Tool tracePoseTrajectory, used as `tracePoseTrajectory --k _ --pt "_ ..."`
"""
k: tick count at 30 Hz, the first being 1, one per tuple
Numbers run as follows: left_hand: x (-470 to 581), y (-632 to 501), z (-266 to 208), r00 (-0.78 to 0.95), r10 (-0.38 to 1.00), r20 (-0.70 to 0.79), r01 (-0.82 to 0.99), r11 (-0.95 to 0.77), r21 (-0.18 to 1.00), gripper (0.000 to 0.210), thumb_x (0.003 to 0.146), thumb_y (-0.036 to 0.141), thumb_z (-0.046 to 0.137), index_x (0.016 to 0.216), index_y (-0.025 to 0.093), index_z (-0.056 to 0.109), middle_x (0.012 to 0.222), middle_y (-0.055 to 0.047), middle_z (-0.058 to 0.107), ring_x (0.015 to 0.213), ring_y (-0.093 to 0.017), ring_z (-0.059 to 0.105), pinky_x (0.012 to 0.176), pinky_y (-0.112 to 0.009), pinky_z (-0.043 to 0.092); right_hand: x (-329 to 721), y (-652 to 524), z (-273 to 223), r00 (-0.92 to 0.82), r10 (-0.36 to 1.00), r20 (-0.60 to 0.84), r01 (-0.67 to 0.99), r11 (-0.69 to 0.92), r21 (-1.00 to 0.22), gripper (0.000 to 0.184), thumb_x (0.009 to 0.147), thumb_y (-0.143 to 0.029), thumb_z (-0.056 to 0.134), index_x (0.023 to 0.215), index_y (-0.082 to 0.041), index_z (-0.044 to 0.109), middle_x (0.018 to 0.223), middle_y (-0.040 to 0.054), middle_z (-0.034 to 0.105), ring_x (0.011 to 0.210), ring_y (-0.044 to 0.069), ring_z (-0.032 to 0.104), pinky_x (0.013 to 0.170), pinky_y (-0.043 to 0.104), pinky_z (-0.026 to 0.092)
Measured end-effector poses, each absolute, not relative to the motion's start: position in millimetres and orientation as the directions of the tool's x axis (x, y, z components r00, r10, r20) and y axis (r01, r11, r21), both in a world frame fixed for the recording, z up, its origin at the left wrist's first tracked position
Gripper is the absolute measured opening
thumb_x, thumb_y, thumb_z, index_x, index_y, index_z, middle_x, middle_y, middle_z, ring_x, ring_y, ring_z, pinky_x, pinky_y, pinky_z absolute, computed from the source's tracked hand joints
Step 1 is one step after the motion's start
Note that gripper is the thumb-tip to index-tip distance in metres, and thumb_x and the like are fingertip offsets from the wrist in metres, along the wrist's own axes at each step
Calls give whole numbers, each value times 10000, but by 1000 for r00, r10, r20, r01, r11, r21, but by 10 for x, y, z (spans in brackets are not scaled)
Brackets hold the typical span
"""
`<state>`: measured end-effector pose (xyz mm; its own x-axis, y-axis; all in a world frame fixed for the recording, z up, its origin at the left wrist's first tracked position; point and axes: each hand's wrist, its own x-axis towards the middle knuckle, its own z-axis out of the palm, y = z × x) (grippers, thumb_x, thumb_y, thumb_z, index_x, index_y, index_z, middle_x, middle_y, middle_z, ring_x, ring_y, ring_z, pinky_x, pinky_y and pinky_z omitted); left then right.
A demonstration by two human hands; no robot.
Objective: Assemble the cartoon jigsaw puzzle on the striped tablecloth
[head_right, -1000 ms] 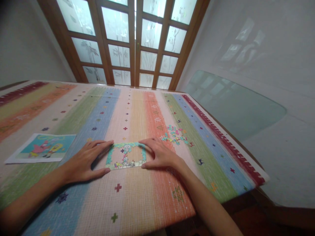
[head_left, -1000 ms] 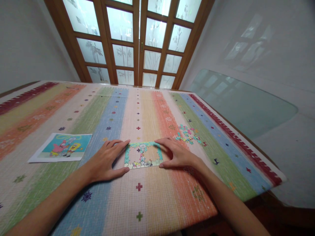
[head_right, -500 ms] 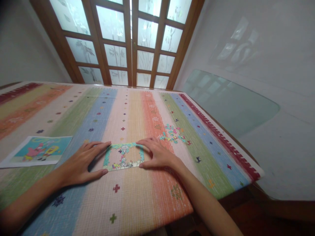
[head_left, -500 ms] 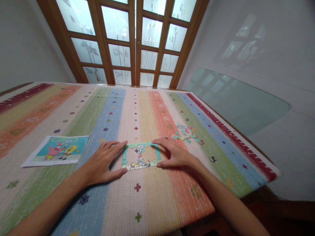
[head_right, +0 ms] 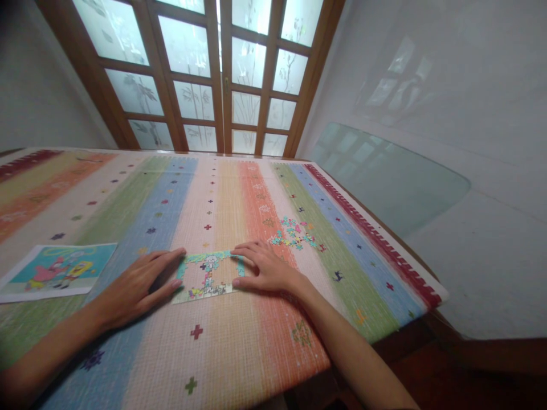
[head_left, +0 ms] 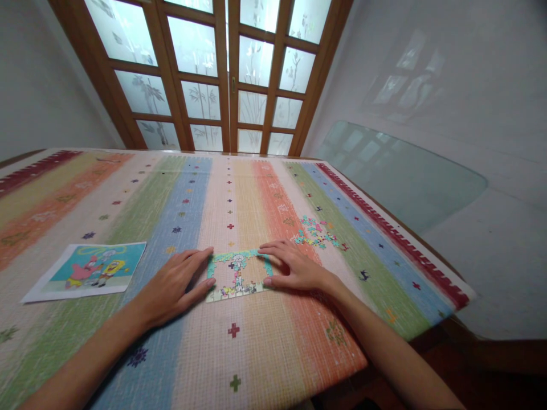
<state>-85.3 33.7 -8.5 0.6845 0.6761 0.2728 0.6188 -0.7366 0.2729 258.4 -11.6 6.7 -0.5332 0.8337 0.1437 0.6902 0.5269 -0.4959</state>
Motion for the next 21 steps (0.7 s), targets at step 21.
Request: tracePoseTrajectory --k 21 --pt "-881 388 -194 641 697 321 683 -709 177 556 1055 552 333 1417 177 524 1359 -154 697 1319 -368 616 1107 -576 500 3420 58 85 -239 961 141 915 271 -298 379 921 -110 537 1158 -261 791 974 87 668 926 235 634 881 375 505"
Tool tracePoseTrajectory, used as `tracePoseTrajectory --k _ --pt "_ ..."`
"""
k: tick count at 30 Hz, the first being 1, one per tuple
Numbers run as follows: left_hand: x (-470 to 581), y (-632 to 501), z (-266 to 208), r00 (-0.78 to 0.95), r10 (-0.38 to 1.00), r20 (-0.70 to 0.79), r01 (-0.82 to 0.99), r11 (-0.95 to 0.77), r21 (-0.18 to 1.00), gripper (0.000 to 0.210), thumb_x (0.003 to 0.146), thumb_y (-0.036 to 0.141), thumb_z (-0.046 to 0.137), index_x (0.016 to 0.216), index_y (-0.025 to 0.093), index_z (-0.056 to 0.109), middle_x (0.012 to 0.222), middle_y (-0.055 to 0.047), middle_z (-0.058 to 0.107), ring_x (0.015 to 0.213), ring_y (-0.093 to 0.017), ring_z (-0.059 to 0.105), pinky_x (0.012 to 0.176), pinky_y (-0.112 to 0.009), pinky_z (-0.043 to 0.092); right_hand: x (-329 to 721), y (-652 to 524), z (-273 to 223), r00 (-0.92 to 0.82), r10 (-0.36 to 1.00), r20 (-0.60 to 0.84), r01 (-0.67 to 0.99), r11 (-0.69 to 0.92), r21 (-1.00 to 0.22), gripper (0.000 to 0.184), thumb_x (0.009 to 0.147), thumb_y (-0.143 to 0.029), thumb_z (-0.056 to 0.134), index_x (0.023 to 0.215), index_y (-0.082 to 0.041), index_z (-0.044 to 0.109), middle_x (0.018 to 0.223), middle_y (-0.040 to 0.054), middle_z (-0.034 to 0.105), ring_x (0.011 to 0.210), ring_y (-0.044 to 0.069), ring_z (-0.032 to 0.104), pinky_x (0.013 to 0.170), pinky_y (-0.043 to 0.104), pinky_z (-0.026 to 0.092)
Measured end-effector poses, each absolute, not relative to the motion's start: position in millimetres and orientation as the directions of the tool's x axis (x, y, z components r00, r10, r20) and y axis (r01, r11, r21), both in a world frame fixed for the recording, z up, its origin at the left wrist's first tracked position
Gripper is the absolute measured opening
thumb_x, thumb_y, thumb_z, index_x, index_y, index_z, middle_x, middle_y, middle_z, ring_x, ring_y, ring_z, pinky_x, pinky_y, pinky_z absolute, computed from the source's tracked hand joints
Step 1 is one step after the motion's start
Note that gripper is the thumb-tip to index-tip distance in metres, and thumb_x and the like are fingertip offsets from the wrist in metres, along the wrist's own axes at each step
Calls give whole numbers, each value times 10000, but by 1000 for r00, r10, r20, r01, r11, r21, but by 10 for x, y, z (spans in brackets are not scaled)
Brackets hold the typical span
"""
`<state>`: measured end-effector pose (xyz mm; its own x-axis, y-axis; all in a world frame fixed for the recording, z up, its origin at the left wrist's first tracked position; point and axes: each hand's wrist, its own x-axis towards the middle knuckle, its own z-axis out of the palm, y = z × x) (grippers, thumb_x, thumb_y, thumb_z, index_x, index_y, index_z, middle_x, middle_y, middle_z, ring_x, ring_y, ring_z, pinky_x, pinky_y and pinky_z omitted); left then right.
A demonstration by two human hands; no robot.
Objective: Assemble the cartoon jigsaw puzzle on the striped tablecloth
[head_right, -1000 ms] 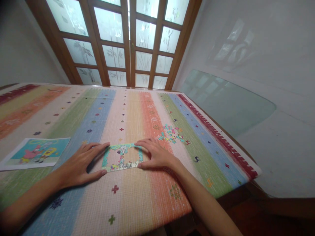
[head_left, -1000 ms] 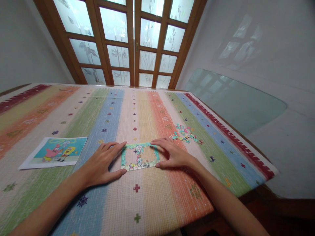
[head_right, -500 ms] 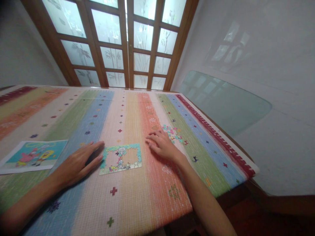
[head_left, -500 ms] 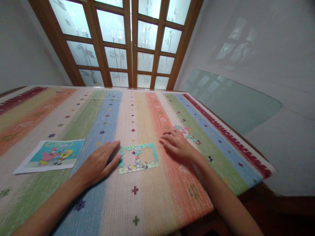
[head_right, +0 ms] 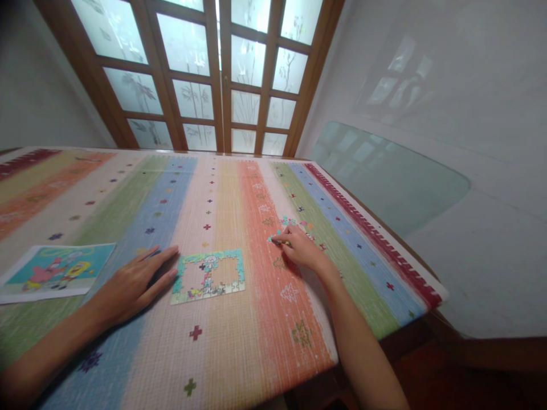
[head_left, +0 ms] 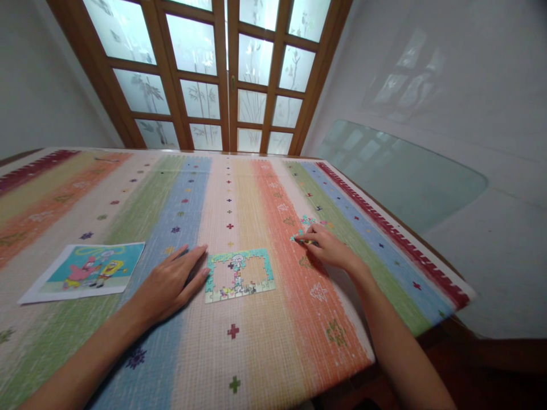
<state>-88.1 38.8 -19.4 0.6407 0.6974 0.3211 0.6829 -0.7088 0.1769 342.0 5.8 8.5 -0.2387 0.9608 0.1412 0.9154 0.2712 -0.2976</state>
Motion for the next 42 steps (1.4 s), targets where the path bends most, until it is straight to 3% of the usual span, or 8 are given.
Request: tracePoseTrajectory --k 3,10,14,18,22,33,37,42 --pt "-874 383 -184 639 699 321 677 -709 196 542 1054 547 335 1416 195 530 1359 -146 698 1308 -361 626 1111 -589 496 3474 65 98 -215 967 139 925 247 -288 407 902 -98 522 1175 -251 782 979 89 672 903 228 633 867 363 507" --pt "-866 385 -188 641 688 339 672 -717 184 546 1057 552 335 1405 185 541 1359 -144 699 1304 -342 634 1125 -553 498 3555 50 184 -233 968 93 925 250 -287 325 872 -118 547 998 -242 820 941 90 686 918 236 644 872 364 504" --pt "-857 373 -170 647 685 335 662 -722 199 532 1058 544 339 1415 200 535 1369 -132 695 1281 -331 653 1135 -549 489 3621 48 184 -173 976 132 930 206 -305 334 894 -152 548 1105 -236 793 974 94 703 894 230 652 842 349 510" --pt "-850 372 -162 640 692 334 669 -715 203 541 1051 550 343 1418 203 537 1356 -131 703 1274 -332 657 1135 -545 488 3829 30 128 -34 975 219 973 83 -217 408 857 -128 557 1189 -239 766 1000 95 710 937 251 643 879 369 507" --pt "-854 380 -171 647 686 332 663 -721 199 527 1049 544 350 1412 209 532 1349 -134 707 1265 -328 663 1126 -540 494 4044 -9 88 70 955 288 995 -45 -94 473 778 -31 557 1129 -240 797 997 109 709 958 274 622 906 397 495" --pt "-859 388 -179 659 674 334 665 -730 159 564 1062 564 291 1398 171 518 1358 -167 694 1269 -333 657 1106 -529 501 4036 -17 137 30 987 157 984 -1 -180 425 777 8 554 953 -256 836 1058 96 725 1033 278 646 963 406 491" --pt "-862 388 -173 659 678 324 669 -726 160 558 1058 558 293 1407 187 521 1340 -152 706 1263 -330 661 1107 -523 499 4134 -56 151 123 984 128 984 -104 -142 519 724 42 546 1039 -254 834 1043 105 724 1012 288 646 922 396 503" --pt "-865 391 -191 658 671 341 667 -730 148 551 1060 555 308 1405 187 532 1342 -145 709 1266 -330 661 1099 -527 511 4226 -65 141 174 982 69 983 -169 -72 544 703 48 516 1004 -255 851 1007 106 729 981 285 652 910 376 492"
